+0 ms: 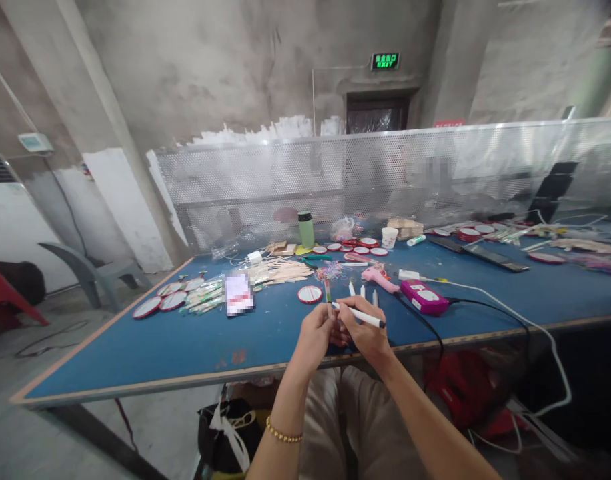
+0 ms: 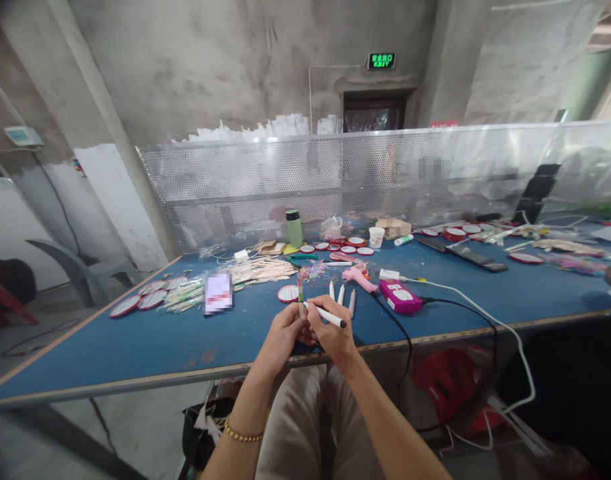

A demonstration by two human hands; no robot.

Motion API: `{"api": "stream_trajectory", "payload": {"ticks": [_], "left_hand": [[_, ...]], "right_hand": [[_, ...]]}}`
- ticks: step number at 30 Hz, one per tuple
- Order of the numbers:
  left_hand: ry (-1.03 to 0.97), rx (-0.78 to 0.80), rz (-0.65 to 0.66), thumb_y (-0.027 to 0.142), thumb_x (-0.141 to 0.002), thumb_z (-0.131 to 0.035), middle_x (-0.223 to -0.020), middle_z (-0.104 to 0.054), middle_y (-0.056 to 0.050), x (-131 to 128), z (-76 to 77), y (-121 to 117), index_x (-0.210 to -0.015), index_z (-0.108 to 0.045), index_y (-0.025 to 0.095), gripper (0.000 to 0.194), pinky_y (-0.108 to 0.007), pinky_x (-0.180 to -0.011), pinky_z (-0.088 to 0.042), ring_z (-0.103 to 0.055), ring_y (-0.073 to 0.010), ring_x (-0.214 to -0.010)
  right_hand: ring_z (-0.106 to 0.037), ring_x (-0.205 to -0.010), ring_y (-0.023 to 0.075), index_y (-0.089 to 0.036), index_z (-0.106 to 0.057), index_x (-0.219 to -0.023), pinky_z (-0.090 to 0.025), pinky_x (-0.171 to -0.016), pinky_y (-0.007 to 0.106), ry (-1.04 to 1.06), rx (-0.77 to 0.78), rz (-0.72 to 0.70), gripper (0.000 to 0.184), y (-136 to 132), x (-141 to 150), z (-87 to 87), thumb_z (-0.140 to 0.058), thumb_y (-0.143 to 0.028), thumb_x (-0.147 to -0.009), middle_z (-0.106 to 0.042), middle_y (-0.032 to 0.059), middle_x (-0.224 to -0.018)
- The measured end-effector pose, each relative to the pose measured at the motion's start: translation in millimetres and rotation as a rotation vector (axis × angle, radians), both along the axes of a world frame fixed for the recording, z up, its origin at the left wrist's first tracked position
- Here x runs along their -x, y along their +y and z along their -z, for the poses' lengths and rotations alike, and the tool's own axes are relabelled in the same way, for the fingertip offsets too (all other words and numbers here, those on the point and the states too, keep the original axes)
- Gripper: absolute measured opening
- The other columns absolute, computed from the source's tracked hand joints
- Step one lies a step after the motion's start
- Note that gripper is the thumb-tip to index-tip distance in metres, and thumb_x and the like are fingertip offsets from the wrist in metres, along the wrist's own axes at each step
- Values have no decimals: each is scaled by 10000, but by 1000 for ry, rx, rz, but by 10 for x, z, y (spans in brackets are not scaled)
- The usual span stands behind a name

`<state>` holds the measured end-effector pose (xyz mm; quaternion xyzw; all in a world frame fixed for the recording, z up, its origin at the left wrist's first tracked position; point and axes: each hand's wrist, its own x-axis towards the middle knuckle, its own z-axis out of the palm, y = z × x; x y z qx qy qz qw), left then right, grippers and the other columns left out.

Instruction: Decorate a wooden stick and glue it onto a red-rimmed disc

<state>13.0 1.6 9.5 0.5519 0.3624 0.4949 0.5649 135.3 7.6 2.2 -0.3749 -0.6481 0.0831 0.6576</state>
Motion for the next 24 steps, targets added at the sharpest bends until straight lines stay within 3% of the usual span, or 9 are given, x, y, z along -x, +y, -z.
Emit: {"api": "stream_trajectory", "payload": {"ticks": [15,24], "left_hand": [[-6,5,-4,480,-719,-687,-602,-593,43,-1,-26,-19,-810,-540,183,344,-253,-513,-527,-590,-117,-484],[4,11,4,495,-716,-688,-600,-616,24,2,-31,-19,-843,-559,179,363,-269,-516,-524,-625,-150,-507]], "right_hand": [[-599,-431,111,-202,-692,-774,-482,-444,214,7,32,-11,175,-5,9,-12,-551,-268,-855,-705,2,-630],[-587,-430,113,-203,-683,-770,-477,-451,222,26,8,8,176,-5,1,6,-549,-270,-863,-683,-5,-596]]}}
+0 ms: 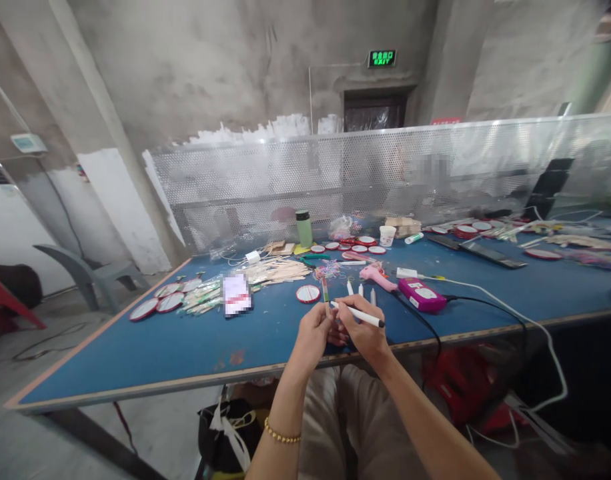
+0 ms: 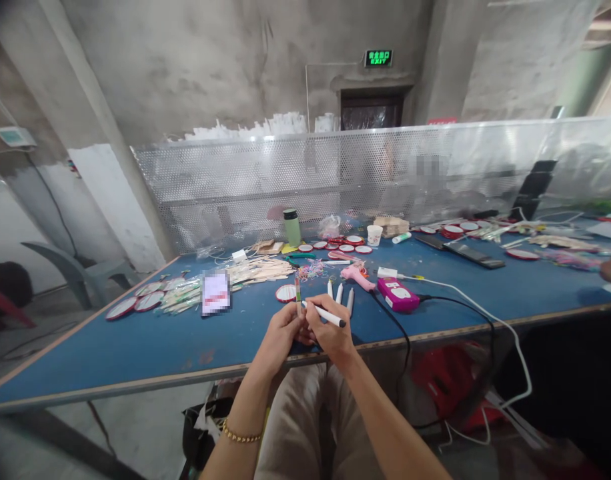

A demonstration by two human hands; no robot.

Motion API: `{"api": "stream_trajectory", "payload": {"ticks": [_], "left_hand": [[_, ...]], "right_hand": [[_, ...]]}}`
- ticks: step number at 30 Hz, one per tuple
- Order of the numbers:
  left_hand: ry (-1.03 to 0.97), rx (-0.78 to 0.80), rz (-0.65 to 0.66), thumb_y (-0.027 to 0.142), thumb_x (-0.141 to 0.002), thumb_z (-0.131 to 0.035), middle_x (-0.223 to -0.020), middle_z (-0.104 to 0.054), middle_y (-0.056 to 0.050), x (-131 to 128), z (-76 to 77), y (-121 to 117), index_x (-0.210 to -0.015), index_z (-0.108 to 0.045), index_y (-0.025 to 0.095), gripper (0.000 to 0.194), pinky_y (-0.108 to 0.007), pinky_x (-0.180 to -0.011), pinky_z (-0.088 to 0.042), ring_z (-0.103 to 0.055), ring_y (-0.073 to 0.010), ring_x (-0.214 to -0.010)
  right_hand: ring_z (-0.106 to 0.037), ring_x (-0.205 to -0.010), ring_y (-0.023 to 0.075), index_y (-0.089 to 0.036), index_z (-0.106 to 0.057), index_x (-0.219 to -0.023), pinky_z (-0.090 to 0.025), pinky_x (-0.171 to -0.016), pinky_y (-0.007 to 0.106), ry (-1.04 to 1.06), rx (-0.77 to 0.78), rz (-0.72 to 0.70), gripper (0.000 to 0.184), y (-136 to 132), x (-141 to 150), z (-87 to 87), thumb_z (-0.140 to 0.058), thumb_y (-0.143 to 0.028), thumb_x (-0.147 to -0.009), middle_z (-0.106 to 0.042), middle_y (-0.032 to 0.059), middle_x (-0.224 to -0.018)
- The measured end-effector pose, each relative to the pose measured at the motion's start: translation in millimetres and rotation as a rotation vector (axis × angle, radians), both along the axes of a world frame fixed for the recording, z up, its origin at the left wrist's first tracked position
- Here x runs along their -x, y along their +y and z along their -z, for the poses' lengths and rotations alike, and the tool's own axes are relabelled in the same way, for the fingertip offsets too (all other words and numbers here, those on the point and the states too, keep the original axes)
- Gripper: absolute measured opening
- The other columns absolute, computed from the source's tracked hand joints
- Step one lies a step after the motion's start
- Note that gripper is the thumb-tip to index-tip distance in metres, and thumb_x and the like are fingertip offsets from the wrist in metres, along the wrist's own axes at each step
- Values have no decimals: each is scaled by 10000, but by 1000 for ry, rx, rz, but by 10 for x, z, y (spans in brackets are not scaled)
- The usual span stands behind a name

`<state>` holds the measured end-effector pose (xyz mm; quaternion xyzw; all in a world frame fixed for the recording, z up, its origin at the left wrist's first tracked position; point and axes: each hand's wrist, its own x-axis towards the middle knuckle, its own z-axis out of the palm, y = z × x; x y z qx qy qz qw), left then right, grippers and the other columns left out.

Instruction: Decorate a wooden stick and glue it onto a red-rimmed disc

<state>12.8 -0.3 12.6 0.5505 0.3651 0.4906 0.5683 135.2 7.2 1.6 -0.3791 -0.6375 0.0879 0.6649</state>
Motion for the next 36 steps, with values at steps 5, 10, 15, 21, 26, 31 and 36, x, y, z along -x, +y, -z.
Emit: {"api": "stream_trajectory", "payload": {"ticks": [5,10,15,21,26,31,36], "left_hand": [[-2,-9,-1,495,-718,-682,-601,-615,25,-3,11,5,-826,-545,178,362,-273,-511,-528,-621,-148,-494],[9,-20,-14,496,-718,-673,-601,-597,36,-2,16,9,-823,-535,180,360,-274,-507,-532,-615,-142,-487],[15,-15,-2,505,-722,-670,-599,-610,28,-2,0,1,-838,-540,182,367,-280,-520,-536,-622,-148,-494],[-4,-16,-9,509,-710,-688,-602,-613,31,-3,12,8,-810,-538,181,373,-276,-517,-539,-607,-136,-486],[-15,-22,-20,517,-697,-707,-592,-599,40,-4,27,13,-797,-544,176,391,-274,-513,-540,-584,-122,-471],[-22,-16,-4,541,-686,-726,-614,-603,32,3,15,11,-830,-575,164,431,-273,-515,-536,-588,-124,-486],[-13,-11,6,552,-676,-728,-606,-594,29,7,7,14,-822,-594,145,453,-268,-532,-534,-582,-119,-494]], "right_hand": [[-605,-453,117,-201,-686,-775,-488,-472,222,-18,-9,-5,170,-4,1,-18,-548,-251,-859,-686,-4,-604],[-616,-466,121,-203,-685,-776,-488,-473,223,-27,-15,-4,166,1,0,-17,-548,-244,-860,-691,-4,-617],[-611,-456,122,-197,-688,-782,-494,-476,226,-21,-31,3,168,-2,-5,-7,-552,-244,-867,-682,-3,-607],[-599,-435,108,-195,-684,-785,-487,-458,213,-25,-30,0,169,10,4,1,-548,-250,-869,-697,-4,-624],[-604,-441,108,-194,-686,-776,-489,-470,210,-29,-31,0,166,2,3,-13,-549,-238,-860,-697,-4,-616],[-638,-504,122,-192,-691,-786,-510,-520,215,-34,-47,19,171,-44,-3,-41,-547,-233,-868,-705,7,-630],[-636,-512,122,-194,-694,-806,-507,-522,215,-44,-20,-1,162,-66,2,-54,-554,-248,-866,-707,7,-640]]}}
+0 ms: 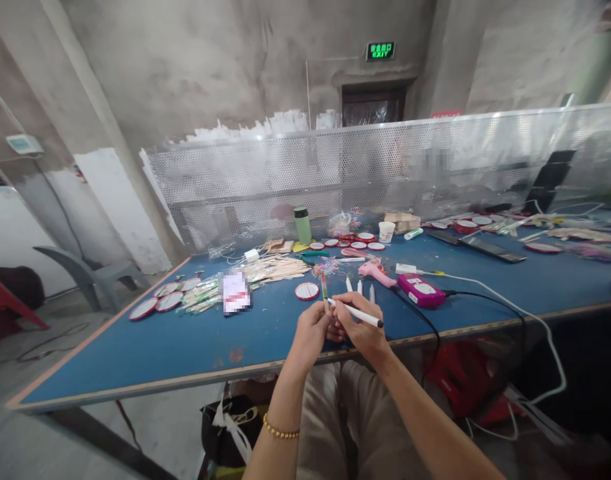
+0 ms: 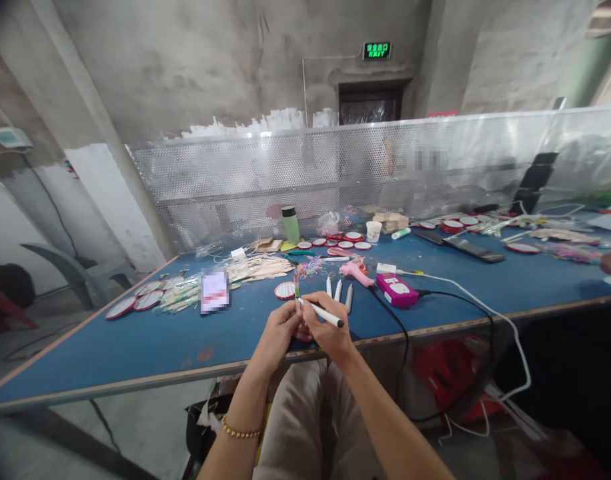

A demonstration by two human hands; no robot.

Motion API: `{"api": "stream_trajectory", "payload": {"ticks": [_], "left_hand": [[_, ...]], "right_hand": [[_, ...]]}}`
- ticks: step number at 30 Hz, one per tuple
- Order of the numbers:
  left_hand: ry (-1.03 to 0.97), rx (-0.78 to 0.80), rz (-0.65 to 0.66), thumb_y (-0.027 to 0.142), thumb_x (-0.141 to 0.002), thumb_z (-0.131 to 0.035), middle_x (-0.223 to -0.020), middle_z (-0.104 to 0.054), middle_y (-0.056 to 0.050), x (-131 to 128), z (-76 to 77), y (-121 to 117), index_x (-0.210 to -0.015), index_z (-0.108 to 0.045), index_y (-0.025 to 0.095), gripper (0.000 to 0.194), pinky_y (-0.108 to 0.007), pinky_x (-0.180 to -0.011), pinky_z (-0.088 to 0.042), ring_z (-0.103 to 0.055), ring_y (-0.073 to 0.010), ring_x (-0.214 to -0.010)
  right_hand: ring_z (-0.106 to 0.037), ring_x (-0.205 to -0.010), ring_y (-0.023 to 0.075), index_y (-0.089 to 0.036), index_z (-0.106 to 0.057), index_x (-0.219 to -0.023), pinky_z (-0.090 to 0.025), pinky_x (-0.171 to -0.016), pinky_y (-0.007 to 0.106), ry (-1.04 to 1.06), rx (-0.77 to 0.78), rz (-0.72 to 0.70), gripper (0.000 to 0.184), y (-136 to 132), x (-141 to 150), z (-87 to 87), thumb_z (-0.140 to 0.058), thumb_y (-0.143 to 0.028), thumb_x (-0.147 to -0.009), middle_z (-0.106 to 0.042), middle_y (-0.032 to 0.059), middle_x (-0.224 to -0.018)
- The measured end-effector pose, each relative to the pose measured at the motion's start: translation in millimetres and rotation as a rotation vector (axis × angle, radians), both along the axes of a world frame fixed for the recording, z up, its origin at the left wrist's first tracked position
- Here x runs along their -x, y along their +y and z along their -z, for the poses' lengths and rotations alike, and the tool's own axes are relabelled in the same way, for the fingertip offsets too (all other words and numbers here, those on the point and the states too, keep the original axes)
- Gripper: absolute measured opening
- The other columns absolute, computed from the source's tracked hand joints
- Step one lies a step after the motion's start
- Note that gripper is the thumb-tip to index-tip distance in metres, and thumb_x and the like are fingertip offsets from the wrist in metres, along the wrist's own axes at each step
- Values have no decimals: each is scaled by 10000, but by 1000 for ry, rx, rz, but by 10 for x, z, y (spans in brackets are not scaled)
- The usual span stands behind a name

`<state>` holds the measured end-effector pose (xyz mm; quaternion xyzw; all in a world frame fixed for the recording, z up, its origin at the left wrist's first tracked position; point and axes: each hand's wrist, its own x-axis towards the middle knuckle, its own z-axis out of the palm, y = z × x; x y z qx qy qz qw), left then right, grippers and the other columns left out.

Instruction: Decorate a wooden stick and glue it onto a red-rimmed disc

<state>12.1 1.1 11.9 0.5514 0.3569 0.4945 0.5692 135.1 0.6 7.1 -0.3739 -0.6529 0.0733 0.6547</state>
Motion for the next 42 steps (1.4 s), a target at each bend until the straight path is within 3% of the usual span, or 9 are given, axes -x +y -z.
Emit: {"api": "stream_trajectory", "payload": {"ticks": [29,42], "left_hand": [[34,-30,-15,518,-704,-681,-590,-593,36,-1,44,18,-749,-524,181,374,-259,-523,-525,-591,-121,-491],[27,-20,1,517,-706,-696,-600,-610,26,-5,10,3,-765,-534,178,381,-273,-523,-533,-586,-126,-489]], "right_hand": [[-635,-545,125,-186,-705,-770,-500,-538,214,12,-20,-61,186,46,12,14,-554,-238,-864,-706,14,-664],[-645,-547,132,-203,-706,-774,-516,-550,222,14,7,5,191,34,-4,36,-550,-260,-867,-717,13,-657]]}}
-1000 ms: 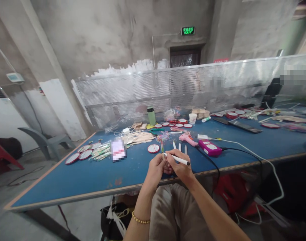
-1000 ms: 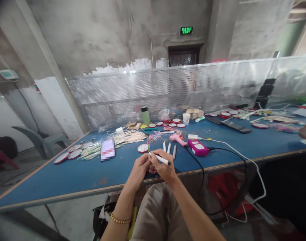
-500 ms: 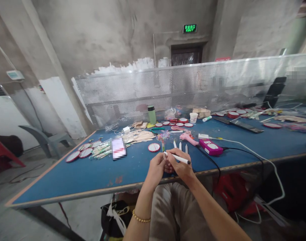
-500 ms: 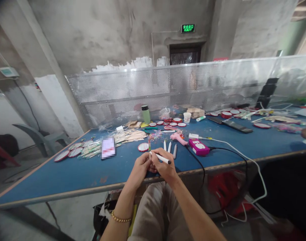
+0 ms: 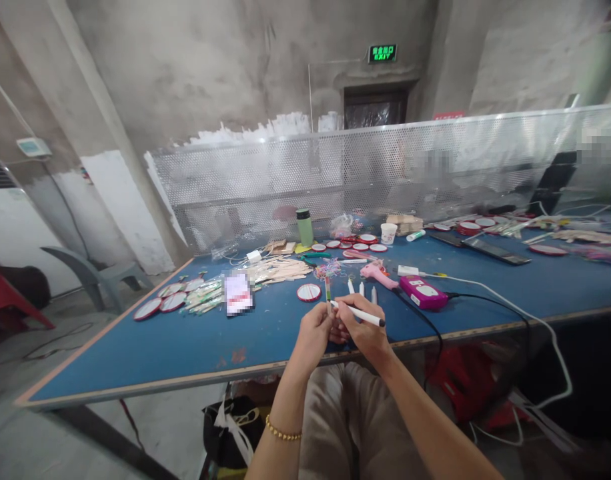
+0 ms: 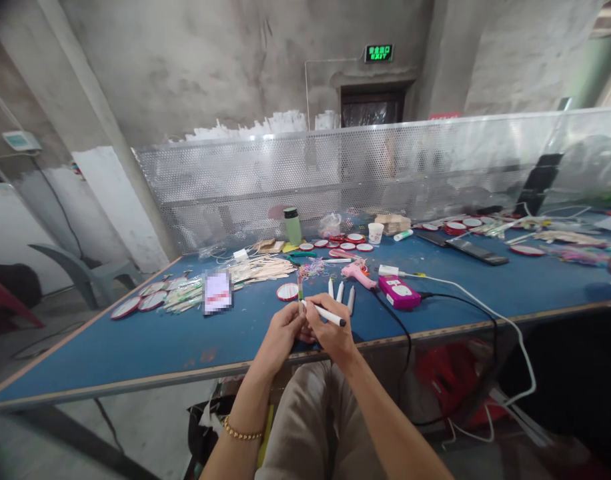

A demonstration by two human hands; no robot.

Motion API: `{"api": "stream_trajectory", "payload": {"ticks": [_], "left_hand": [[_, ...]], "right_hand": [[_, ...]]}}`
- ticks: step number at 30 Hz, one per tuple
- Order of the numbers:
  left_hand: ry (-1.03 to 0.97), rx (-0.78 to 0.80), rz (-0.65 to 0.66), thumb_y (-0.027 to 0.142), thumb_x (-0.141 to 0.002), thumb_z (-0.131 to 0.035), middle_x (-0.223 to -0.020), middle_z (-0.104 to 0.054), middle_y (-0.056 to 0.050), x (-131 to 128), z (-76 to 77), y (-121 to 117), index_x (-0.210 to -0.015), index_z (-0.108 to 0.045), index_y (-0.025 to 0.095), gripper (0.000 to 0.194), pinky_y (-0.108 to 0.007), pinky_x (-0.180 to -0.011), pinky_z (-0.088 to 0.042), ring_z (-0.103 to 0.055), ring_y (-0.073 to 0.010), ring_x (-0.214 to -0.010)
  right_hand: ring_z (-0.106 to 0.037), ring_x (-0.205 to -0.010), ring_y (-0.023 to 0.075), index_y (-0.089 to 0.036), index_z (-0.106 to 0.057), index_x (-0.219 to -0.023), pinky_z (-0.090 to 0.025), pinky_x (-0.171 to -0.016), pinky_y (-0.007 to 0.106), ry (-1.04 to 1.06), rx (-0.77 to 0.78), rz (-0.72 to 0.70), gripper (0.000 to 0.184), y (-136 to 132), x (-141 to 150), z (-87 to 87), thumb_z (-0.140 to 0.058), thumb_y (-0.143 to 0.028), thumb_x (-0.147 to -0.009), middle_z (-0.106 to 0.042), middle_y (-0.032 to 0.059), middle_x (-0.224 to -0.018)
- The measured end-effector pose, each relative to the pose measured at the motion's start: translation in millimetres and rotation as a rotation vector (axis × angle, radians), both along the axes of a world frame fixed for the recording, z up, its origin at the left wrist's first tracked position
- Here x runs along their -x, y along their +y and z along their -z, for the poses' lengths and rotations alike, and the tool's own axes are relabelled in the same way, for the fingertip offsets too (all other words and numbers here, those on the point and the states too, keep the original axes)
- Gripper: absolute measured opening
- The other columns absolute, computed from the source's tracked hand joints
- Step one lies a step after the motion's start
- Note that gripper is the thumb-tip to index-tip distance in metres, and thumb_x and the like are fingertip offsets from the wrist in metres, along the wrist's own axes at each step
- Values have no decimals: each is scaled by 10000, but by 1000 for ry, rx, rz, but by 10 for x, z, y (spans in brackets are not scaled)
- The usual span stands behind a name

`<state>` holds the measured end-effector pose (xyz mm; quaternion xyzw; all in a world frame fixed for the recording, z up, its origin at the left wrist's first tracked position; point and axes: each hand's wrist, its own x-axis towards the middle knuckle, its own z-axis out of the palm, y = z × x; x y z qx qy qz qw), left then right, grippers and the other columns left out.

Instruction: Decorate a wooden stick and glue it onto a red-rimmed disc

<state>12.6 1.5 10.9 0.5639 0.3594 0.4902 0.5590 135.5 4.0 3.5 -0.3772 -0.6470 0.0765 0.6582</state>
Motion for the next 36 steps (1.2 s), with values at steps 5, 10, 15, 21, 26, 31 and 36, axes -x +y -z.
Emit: {"api": "stream_trajectory", "payload": {"ticks": [5,10,15,21,26,31,36], "left_hand": [[6,-11,-12,521,-709,-689,-593,-600,29,-1,16,8,-753,-530,177,381,-270,-517,-531,-592,-129,-491],[16,-6,-10,491,-720,-688,-606,-599,31,3,3,-6,-760,-529,179,353,-273,-536,-535,-602,-133,-512],[10,5,-13,487,-714,-695,-602,-596,31,3,-1,-8,-754,-535,180,349,-267,-529,-524,-597,-132,-503],[2,6,1,504,-711,-693,-600,-602,30,3,8,8,-765,-530,184,363,-271,-529,-527,-589,-129,-492],[16,-4,-7,506,-719,-687,-602,-598,29,0,10,3,-751,-524,184,362,-272,-529,-529,-599,-134,-502],[16,-4,-20,498,-714,-688,-600,-590,33,4,16,4,-744,-525,183,356,-267,-531,-527,-591,-127,-499],[1,1,4,509,-708,-692,-606,-603,25,3,16,14,-761,-535,182,366,-277,-530,-527,-585,-131,-491]], "right_hand": [[-622,-513,118,-192,-707,-785,-496,-524,211,17,-4,-34,175,11,11,14,-562,-246,-868,-702,4,-645],[-638,-548,126,-190,-704,-762,-509,-552,216,2,-24,-38,192,11,14,-10,-550,-245,-863,-709,15,-661],[-644,-550,133,-199,-703,-772,-520,-557,227,-2,4,-37,194,5,9,-24,-545,-260,-866,-719,19,-674],[-642,-540,134,-204,-705,-777,-524,-557,233,5,9,-12,184,-3,7,-2,-556,-265,-866,-722,16,-672],[-634,-536,133,-203,-707,-774,-515,-540,227,14,27,-27,192,13,17,6,-556,-280,-865,-710,11,-657],[-634,-536,129,-199,-705,-773,-507,-532,219,-4,6,-41,192,5,17,-17,-551,-266,-865,-709,12,-660],[-627,-524,129,-203,-704,-763,-512,-544,227,-21,-14,22,199,-7,0,-17,-543,-259,-866,-709,11,-646]]}}
